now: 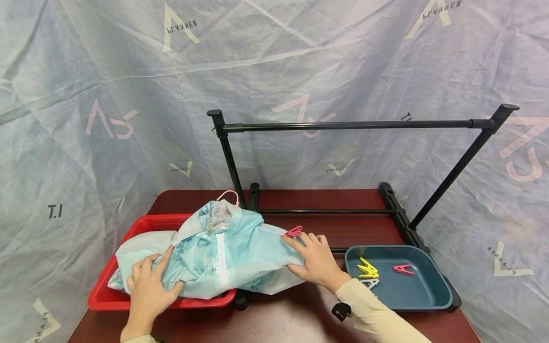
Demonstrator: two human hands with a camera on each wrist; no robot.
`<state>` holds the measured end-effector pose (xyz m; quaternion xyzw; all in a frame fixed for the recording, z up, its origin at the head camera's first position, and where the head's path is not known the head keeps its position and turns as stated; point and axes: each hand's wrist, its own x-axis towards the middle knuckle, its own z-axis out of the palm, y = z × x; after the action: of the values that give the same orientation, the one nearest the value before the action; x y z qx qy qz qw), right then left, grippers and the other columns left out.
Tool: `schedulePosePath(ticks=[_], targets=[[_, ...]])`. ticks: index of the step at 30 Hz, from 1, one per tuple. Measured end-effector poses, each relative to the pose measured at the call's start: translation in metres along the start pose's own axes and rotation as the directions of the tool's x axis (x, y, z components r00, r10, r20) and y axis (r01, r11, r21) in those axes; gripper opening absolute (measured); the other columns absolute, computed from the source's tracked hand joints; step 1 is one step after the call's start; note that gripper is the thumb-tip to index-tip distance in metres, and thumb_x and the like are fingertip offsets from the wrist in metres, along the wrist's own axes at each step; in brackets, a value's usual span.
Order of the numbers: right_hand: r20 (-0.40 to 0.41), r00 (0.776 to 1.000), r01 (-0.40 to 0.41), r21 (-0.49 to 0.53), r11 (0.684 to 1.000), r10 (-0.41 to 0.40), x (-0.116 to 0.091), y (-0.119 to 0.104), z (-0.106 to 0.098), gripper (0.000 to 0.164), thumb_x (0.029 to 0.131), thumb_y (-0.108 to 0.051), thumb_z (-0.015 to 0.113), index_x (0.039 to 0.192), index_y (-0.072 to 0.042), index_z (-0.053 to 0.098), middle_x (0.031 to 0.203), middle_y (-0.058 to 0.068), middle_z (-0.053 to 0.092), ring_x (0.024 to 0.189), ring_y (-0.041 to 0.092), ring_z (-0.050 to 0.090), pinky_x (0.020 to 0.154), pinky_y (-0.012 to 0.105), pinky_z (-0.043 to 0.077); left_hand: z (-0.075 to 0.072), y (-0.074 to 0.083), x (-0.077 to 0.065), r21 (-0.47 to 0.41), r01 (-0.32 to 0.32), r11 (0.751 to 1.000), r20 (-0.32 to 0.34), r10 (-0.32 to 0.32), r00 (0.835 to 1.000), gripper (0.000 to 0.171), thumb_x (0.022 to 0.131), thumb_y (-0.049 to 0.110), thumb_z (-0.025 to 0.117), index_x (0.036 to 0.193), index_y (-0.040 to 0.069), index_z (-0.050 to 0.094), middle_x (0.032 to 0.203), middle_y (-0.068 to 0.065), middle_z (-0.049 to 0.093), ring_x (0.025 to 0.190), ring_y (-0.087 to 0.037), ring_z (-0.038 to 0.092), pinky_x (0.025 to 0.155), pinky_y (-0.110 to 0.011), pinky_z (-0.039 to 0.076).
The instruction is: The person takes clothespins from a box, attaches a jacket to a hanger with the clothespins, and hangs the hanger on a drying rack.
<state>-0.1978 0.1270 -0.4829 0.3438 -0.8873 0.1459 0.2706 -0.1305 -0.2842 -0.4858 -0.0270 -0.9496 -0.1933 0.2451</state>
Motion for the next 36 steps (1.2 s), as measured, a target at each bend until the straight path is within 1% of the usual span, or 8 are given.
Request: schedulePosePath(ticks=[7, 11, 14, 17, 20, 23, 29, 36], targets=[[-0.022, 1.000, 0.003, 0.000, 1.000, -0.003, -0.001, -0.002, -0.005, 0.063, 0.078, -0.043, 0.073, 0.137, -0.024, 0.059, 0.105, 0.006, 0.057, 0.079, 0.020, 0.049, 0.072, 0.046, 0.039, 0.000, -0.002, -0.002, -0.003, -0.014, 1.000, -0.043, 0.014, 0.999, 0.091, 0.063, 0.027, 0.080, 0.147, 0.012, 0.048, 0.123, -0.022, 0.047, 0.111, -0.048, 0.039, 0.074, -0.058, 0.027], [-0.046, 0.999, 0.014, -0.003, 1.000, -0.014, -0.003, -0.002, -0.007, 0.064, 0.077, -0.042, 0.073, 0.137, -0.024, 0.059, 0.102, 0.006, 0.056, 0.078, 0.019, 0.048, 0.071, 0.046, 0.038, 0.001, -0.004, -0.003, -0.016, -0.034, 0.999, -0.084, 0.033, 0.996, 0.099, 0.063, 0.027, 0.079, 0.153, 0.014, 0.040, 0.123, -0.023, 0.046, 0.111, -0.049, 0.038, 0.077, -0.061, 0.028], [-0.059, 0.998, 0.016, 0.000, 1.000, -0.016, -0.004, -0.001, -0.007, 0.064, 0.078, -0.041, 0.072, 0.137, -0.024, 0.058, 0.102, 0.006, 0.056, 0.077, 0.019, 0.048, 0.071, 0.046, 0.038, 0.001, -0.005, -0.002, -0.026, -0.047, 0.999, -0.113, 0.044, 0.993, 0.104, 0.061, 0.027, 0.079, 0.155, 0.014, 0.035, 0.123, -0.025, 0.046, 0.110, -0.050, 0.038, 0.078, -0.063, 0.027], [-0.065, 0.998, 0.010, 0.011, 1.000, -0.009, -0.005, -0.001, -0.009, 0.062, 0.078, -0.042, 0.071, 0.137, -0.024, 0.059, 0.103, 0.006, 0.057, 0.078, 0.020, 0.049, 0.071, 0.047, 0.038, 0.001, -0.005, -0.002, -0.028, -0.052, 0.998, -0.128, 0.048, 0.991, 0.109, 0.059, 0.028, 0.079, 0.156, 0.013, 0.032, 0.122, -0.026, 0.046, 0.110, -0.050, 0.038, 0.079, -0.064, 0.027], [-0.064, 0.998, 0.001, 0.017, 1.000, 0.000, -0.006, 0.000, -0.009, 0.061, 0.079, -0.043, 0.070, 0.136, -0.024, 0.060, 0.105, 0.007, 0.058, 0.079, 0.021, 0.051, 0.073, 0.047, 0.039, 0.000, -0.005, -0.002, -0.029, -0.048, 0.998, -0.127, 0.044, 0.991, 0.112, 0.058, 0.028, 0.080, 0.157, 0.013, 0.029, 0.121, -0.027, 0.047, 0.110, -0.050, 0.039, 0.080, -0.064, 0.027], [-0.071, 0.997, 0.001, 0.011, 1.000, 0.000, -0.008, 0.000, -0.010, 0.062, 0.079, -0.044, 0.069, 0.136, -0.023, 0.060, 0.104, 0.007, 0.058, 0.078, 0.021, 0.051, 0.072, 0.048, 0.039, 0.000, -0.004, -0.002, -0.030, -0.037, 0.999, -0.118, 0.033, 0.992, 0.115, 0.058, 0.029, 0.082, 0.158, 0.013, 0.026, 0.120, -0.027, 0.047, 0.110, -0.050, 0.038, 0.080, -0.065, 0.026], [-0.088, 0.996, -0.001, -0.010, 1.000, 0.000, -0.011, 0.001, -0.012, 0.064, 0.077, -0.044, 0.071, 0.137, -0.023, 0.060, 0.100, 0.007, 0.057, 0.076, 0.020, 0.049, 0.072, 0.048, 0.039, 0.001, -0.004, -0.002, -0.025, -0.013, 1.000, -0.089, 0.011, 0.996, 0.119, 0.059, 0.031, 0.086, 0.159, 0.014, 0.023, 0.120, -0.027, 0.047, 0.110, -0.050, 0.038, 0.077, -0.064, 0.027], [-0.091, 0.996, -0.025, -0.015, 1.000, 0.024, -0.016, 0.003, -0.016, 0.064, 0.077, -0.043, 0.071, 0.137, -0.024, 0.060, 0.098, 0.008, 0.057, 0.074, 0.020, 0.049, 0.073, 0.050, 0.040, 0.004, -0.004, -0.001, -0.032, -0.019, 0.999, -0.093, 0.016, 0.996, 0.122, 0.057, 0.032, 0.087, 0.159, 0.015, 0.023, 0.121, -0.026, 0.047, 0.112, -0.050, 0.037, 0.079, -0.065, 0.025]])
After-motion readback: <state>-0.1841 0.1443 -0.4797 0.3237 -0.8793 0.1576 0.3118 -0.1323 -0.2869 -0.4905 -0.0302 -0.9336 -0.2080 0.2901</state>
